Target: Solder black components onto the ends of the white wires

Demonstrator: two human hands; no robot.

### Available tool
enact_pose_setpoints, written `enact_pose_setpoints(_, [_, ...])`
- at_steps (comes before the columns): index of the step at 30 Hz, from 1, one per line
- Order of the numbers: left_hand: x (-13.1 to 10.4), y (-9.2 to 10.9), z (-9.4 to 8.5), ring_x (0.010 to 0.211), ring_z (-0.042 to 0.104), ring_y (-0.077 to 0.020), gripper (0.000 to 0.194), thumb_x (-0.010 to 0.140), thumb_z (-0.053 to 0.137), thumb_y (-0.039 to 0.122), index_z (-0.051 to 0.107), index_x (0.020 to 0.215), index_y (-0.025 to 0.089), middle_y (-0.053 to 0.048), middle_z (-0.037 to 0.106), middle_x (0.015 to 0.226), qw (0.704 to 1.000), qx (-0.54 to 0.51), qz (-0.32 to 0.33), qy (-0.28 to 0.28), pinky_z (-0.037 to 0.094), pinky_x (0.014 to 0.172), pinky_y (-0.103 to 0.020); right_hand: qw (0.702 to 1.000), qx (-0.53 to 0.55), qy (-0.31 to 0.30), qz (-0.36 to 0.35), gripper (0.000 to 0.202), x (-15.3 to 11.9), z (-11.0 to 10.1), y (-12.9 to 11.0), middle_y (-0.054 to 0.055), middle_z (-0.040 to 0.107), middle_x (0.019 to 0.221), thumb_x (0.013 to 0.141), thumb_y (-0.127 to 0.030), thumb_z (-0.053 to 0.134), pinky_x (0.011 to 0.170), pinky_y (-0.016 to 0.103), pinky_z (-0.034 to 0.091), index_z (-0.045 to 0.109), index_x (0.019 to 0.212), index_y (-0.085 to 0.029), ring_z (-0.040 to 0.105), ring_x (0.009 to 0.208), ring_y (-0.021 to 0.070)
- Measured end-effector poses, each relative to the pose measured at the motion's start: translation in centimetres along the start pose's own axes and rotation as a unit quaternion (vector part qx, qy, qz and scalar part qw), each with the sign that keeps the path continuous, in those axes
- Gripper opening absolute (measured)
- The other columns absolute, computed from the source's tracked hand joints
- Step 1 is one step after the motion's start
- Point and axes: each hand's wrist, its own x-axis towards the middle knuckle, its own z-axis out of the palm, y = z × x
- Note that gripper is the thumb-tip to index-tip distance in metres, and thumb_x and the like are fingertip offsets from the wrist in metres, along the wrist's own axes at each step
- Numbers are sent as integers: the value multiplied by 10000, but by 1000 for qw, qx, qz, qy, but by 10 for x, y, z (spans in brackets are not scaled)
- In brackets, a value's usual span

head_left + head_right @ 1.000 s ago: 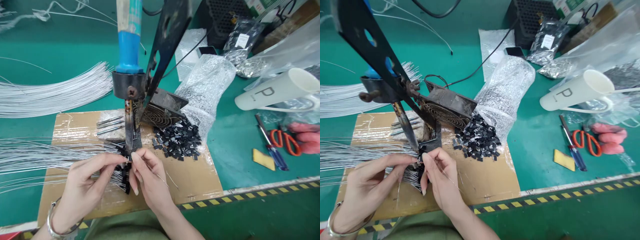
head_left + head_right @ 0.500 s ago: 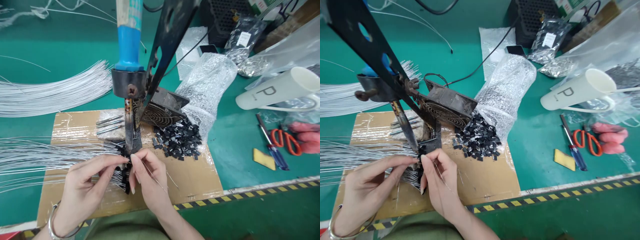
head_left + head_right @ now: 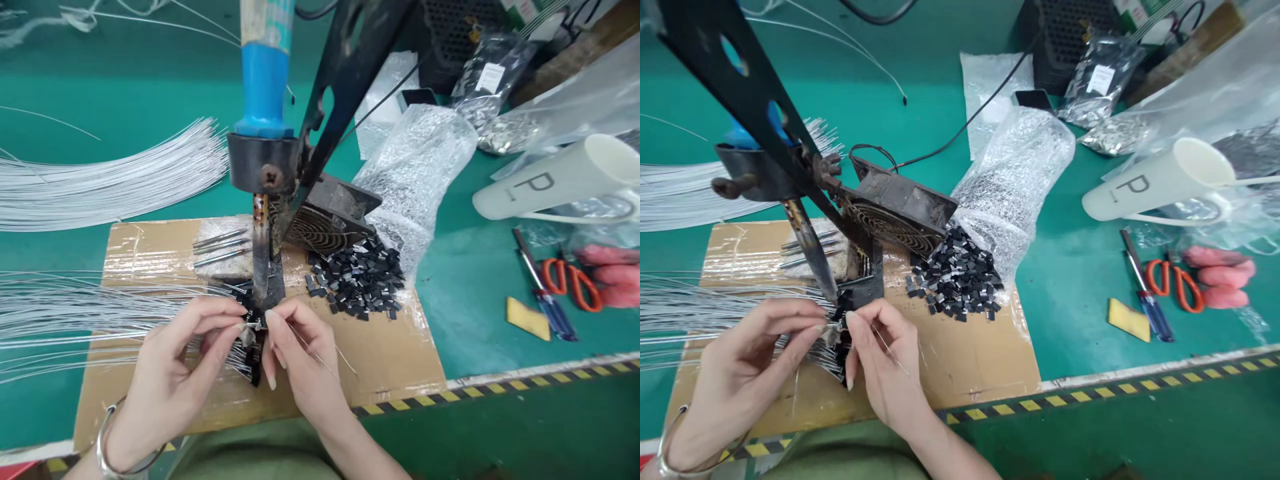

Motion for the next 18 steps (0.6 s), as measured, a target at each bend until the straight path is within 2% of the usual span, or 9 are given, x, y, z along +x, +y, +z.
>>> enact_pose_setpoints(5, [1,5,-1,671,739,-92,132,985,701,169,734,1038,286,69,807,853,997,61,46,3,550,596,-174,1000,0,-2,-20,359,-2,-2,2,-102,488,516,988,-486,754,421,159,376,634,806,-202,486,397,56])
enact_pose_setpoints(9, [3,10,-2,593,675,-87,184,987,671,91,723,1062,251,63,803,842,983,111,139,34,546,687,-265,1000,25,-5,-16,347,-1,-2,5,-92,512,540,974,-482,771,411,166,422,659,806,-199,491,392,60])
enact_pose_setpoints(11, [3,11,-3,600,681,-102,229,977,665,50,721,1091,240,51,809,846,971,144,183,44,536,713,-306,999,32,-4,-13,328,0,-2,5,-81,546,574,971,-478,774,413,168,448,680,829,-197,507,398,61])
enact_pose_setpoints(14, [4,12,-3,683,742,-152,297,945,677,-2,724,1121,232,10,845,900,953,184,234,48,504,668,-344,1000,20,5,-9,308,0,-1,5,-57,601,630,969,-473,774,434,171,476,707,859,-193,541,427,65])
enact_pose_setpoints(18, [5,11,-4,694,746,-175,385,920,658,-48,728,1160,244,-9,863,929,949,195,246,41,477,631,-372,1000,-8,17,-6,308,0,0,1,-41,619,653,969,-472,769,460,178,487,721,852,-190,559,460,73])
